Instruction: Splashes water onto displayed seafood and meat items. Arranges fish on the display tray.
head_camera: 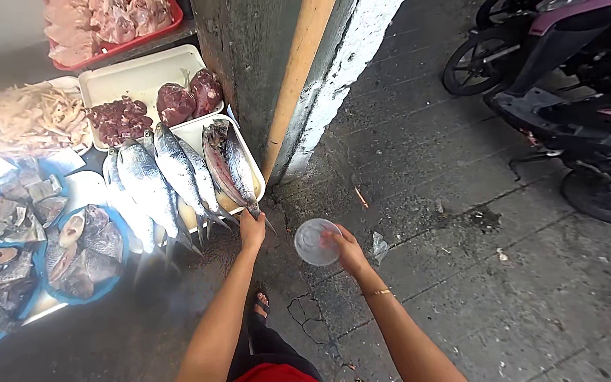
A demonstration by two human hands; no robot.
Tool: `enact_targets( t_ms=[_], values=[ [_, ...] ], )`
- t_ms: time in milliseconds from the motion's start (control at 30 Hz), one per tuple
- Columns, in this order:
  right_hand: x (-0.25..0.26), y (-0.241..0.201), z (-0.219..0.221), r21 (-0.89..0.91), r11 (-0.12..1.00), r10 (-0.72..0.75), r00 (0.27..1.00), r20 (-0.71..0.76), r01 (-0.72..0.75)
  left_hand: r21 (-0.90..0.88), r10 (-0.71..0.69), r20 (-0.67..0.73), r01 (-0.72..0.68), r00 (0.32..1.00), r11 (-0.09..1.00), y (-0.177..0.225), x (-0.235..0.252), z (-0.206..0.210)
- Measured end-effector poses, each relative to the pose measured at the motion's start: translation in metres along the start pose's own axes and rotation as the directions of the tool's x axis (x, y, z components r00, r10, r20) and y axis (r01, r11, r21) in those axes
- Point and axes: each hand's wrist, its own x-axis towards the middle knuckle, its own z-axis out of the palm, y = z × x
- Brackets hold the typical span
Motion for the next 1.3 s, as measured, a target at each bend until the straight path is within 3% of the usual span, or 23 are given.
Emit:
enact_targets(
  t_ms=[133, 267, 367, 467, 600, 800, 1033, 1133, 1200, 1300],
  values=[
    [0.035, -0.030, 0.044, -0.072, 0.994, -0.067, 0.983, 0.170, 0.080, 0.087, -0.091, 0.053, 0.086, 0.994, 0.993, 0.005, -0.009, -0.019],
    [0.044, -0.046, 0.062, -0.387, 0.907, -0.027, 0.938, 0.345, 0.168, 0.058, 0.032, 0.024, -0.033, 0.999, 0.998, 0.023, -0.013, -0.047],
    [0.036, -0.057, 0.087, -0.566, 0.784, 0.074, 0.866, 0.495, 0.256, 0.147, 0.138, -0.006, -0.135, 0.990, 0.980, 0.044, 0.020, -0.064],
    [0.033, -0.062, 0.125, -0.651, 0.714, 0.210, 0.808, 0.551, 0.258, 0.232, 0.145, -0.038, -0.132, 0.989, 0.964, 0.061, 0.067, -0.068],
    [0.048, -0.053, 0.154, -0.659, 0.721, 0.233, 0.821, 0.521, 0.214, 0.257, 0.107, -0.030, -0.096, 0.994, 0.962, 0.080, 0.101, -0.069],
    [0.061, -0.044, 0.158, -0.607, 0.775, 0.148, 0.882, 0.448, 0.178, 0.247, 0.157, 0.035, -0.161, 0.987, 0.956, 0.112, 0.091, -0.050],
    [0.063, -0.039, 0.156, -0.461, 0.878, 0.103, 0.888, 0.448, 0.131, 0.541, 0.197, 0.364, -0.379, 0.910, 0.751, 0.123, 0.085, -0.016],
    [0.063, -0.034, 0.153, -0.395, 0.914, 0.091, 0.896, 0.434, 0.099, 0.561, 0.195, 0.468, -0.460, 0.862, 0.688, 0.121, 0.090, -0.021],
    [0.063, -0.036, 0.152, -0.386, 0.919, 0.100, 0.899, 0.427, 0.081, 0.505, 0.314, 0.385, -0.483, 0.868, 0.716, 0.120, 0.110, -0.045],
    [0.061, -0.038, 0.147, -0.381, 0.921, 0.096, 0.902, 0.422, 0.081, 0.525, 0.436, 0.137, -0.438, 0.890, 0.730, 0.116, 0.173, -0.103]
  ],
)
